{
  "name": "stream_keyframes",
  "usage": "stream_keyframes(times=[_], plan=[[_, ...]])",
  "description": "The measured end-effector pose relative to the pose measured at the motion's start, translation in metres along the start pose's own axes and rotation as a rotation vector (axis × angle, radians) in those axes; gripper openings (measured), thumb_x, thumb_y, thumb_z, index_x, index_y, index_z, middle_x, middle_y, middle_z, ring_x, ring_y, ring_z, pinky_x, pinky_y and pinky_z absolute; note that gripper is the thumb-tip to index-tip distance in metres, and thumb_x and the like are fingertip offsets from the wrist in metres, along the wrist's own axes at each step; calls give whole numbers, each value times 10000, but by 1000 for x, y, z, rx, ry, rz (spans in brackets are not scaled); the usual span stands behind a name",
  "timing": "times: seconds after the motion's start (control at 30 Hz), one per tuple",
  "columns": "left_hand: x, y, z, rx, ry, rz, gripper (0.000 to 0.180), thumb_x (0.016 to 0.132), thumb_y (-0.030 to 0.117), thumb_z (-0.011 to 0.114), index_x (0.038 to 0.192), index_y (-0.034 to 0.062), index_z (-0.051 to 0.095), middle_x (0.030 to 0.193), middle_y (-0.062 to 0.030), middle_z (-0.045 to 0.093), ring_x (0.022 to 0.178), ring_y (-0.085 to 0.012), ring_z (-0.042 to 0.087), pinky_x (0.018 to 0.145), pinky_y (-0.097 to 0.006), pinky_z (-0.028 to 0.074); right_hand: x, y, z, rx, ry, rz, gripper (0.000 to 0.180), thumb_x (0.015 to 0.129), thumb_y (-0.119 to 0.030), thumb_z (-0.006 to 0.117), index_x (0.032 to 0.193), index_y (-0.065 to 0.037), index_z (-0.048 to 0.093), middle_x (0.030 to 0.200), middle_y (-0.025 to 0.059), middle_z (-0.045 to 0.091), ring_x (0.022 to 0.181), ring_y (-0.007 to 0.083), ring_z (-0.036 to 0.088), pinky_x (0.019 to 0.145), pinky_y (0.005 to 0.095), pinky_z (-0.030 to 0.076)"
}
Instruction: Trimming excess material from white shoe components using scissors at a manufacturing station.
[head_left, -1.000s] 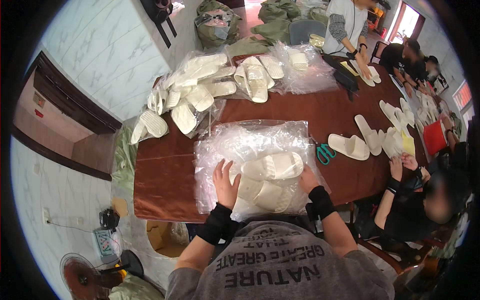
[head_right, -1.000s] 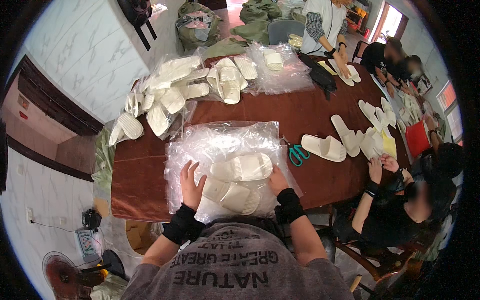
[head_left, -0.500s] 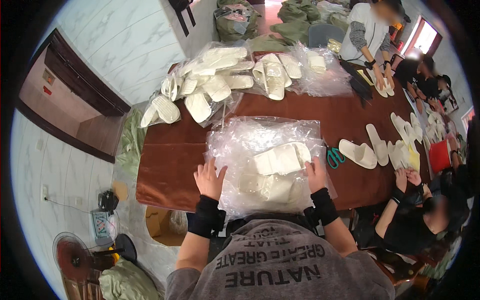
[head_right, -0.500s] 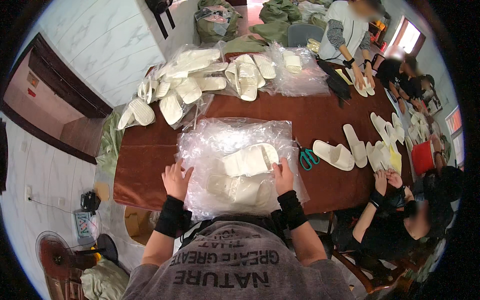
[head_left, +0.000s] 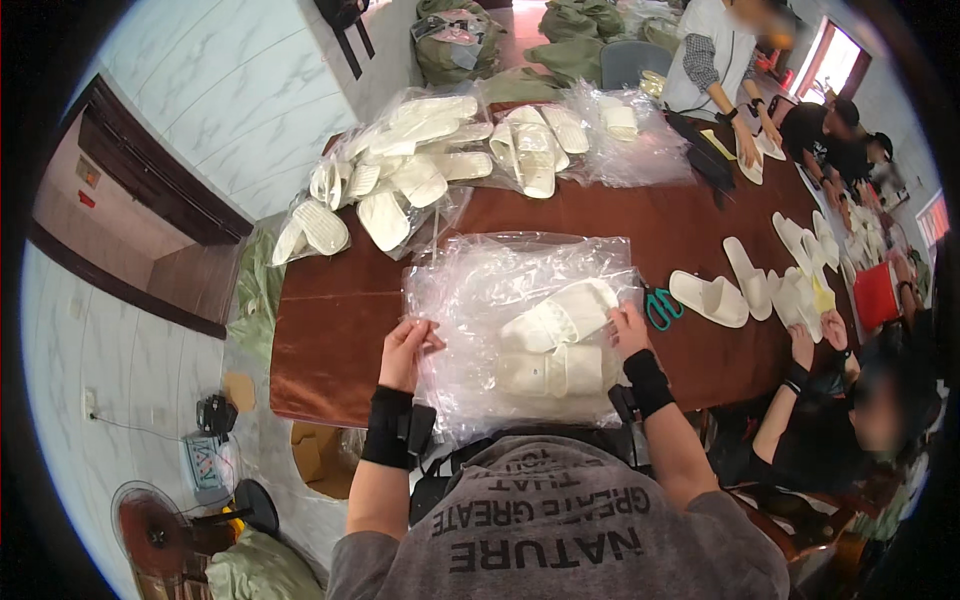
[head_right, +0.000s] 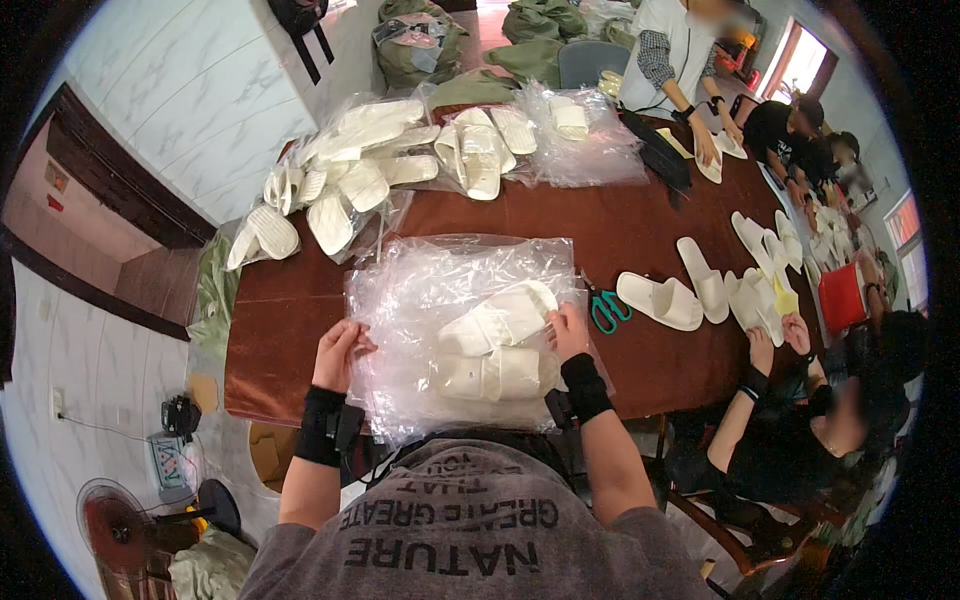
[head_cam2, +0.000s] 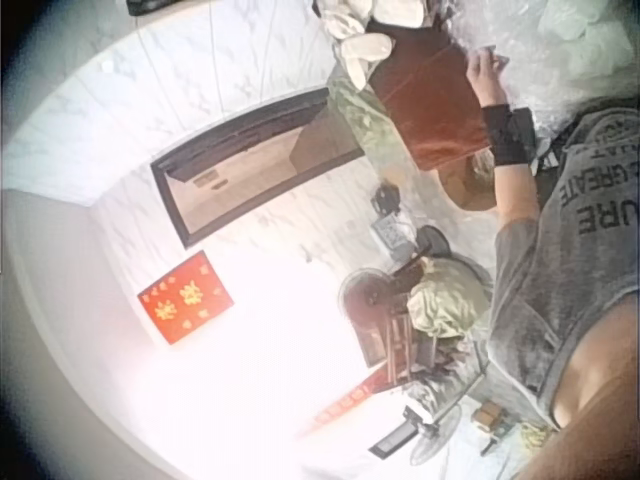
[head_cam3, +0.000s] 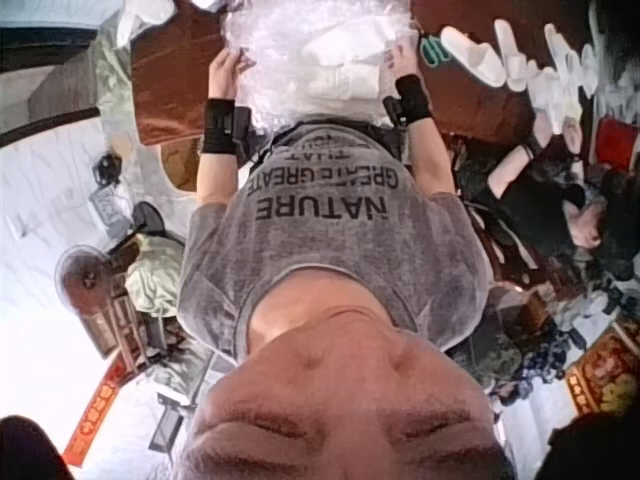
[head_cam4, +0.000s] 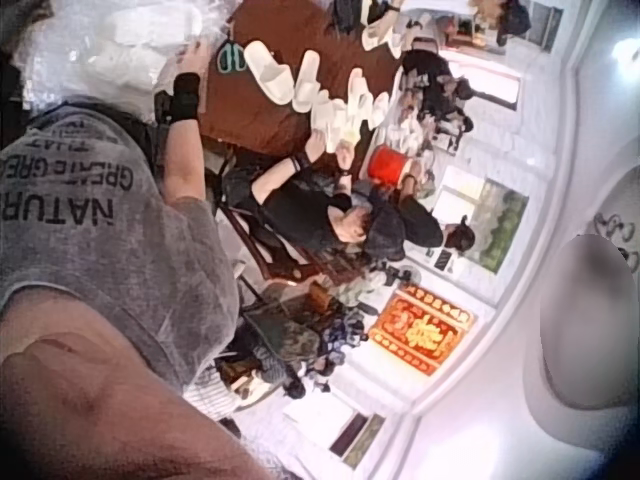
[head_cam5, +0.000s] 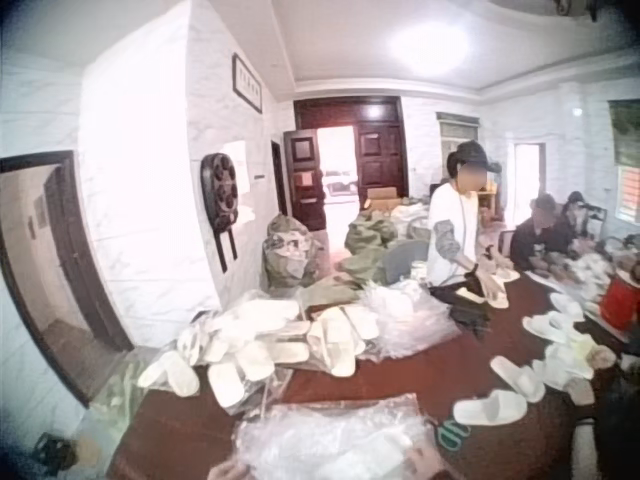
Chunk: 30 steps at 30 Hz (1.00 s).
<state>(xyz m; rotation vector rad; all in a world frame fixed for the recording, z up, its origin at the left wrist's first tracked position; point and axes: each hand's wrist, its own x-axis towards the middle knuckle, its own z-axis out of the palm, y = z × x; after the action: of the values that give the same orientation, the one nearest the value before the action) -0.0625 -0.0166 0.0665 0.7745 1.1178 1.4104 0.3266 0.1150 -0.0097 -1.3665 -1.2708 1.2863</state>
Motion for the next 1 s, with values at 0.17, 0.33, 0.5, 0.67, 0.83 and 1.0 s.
stream_keyframes(times=[0.17,0.33,0.5,0.67,0.83,1.0], plan=[[-11,-5,24,-518,-130,-261,571,954,352,516,1364,-17,370,1146,-185,599,973,-282,638,880,-394,511,5,29,0,212,65,108,207,940,-240,529,1003,-45,561,629,20,536,449,106,503,394,246,371],[3,-50,9,187,-358,-376,569,905,280,608,1357,3,401,1213,-187,565,1041,-289,620,876,-365,518,6,30,4,196,81,61,175,938,-209,543,927,-43,598,661,-25,519,565,55,490,492,222,388],[36,-68,44,1182,-453,-106,574,781,135,701,1312,76,492,1102,-164,598,1045,-310,588,894,-403,497,5,39,-4,285,77,94,201,947,-203,531,833,-44,576,688,-34,511,620,53,488,545,227,390],[62,-83,35,881,-596,-389,532,767,186,722,1226,-11,537,1146,-152,572,852,-236,629,768,-354,521,6,49,-1,232,142,-24,225,971,-222,491,805,-77,539,614,-28,503,485,59,491,426,210,374],[54,-108,35,1261,-334,383,614,724,145,759,1257,6,486,1080,-122,577,758,-176,610,670,-312,523,7,50,6,248,108,-29,218,974,-214,483,827,-70,553,611,-14,518,466,67,496,425,213,380],[56,-101,40,792,-333,-348,709,676,216,791,1271,23,458,1025,-116,567,845,-201,586,759,-328,487,2,38,10,212,108,-26,224,971,-229,483,846,-59,557,622,-3,532,484,74,516,441,223,393]])
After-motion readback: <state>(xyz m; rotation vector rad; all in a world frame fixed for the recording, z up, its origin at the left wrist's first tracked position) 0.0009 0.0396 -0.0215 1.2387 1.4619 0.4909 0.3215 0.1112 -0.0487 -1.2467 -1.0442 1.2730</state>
